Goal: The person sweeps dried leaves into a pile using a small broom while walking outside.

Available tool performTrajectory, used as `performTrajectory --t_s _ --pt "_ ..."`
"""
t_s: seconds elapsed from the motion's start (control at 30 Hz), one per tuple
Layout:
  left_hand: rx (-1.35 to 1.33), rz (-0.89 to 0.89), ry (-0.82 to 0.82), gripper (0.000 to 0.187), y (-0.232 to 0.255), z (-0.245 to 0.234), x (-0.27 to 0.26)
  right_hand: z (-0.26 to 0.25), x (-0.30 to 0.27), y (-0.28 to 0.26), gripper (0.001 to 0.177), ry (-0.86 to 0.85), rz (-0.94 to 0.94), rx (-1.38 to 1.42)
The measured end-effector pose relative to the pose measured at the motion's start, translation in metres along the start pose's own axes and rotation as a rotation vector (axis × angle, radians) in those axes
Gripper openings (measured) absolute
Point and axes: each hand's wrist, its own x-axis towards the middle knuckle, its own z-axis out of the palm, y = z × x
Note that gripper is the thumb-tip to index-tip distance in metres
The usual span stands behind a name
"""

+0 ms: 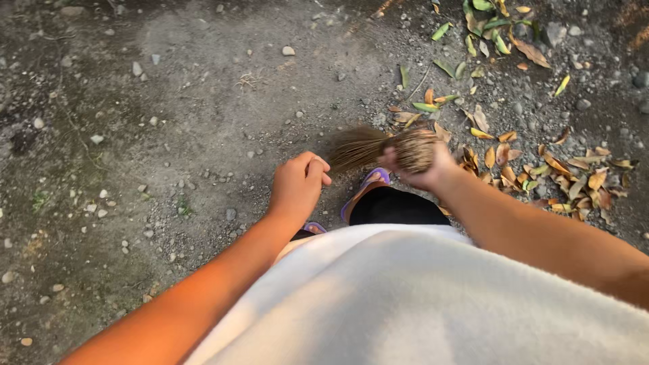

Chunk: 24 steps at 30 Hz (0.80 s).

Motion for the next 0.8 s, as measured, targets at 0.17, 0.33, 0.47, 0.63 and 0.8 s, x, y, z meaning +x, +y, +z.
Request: performTrajectory --t_s 0.17,0.33,0.47,0.63,0.8 --pt "-0.001 -0.034 -0.048 0.028 0.026 0.016 0.036 -0.054 -0.073 -0.096 0.086 0.171 -0.179 0.28" --pt "-0.033 -0.003 -0.088 0.027 0.05 0.043 0.069 -0.054 -0.102 -0.115 0.07 0.206 -0.298 0.143" --pt "0.002 -0.013 -0.128 0.028 0.063 0.063 0.087 -0.033 -0.132 -0.089 0.069 0.17 -0.315 -0.056" --pt "-0.002 0.101 -0.18 0.028 0.066 0.086 0.104 -0.031 -0.153 -0.067 0.064 -0.09 -0.039 0.186" --pt "0.015 0.125 -0.232 0.027 0.072 0.096 0.118 -0.037 -0.104 -0.069 0.066 -0.06 0.052 0.205"
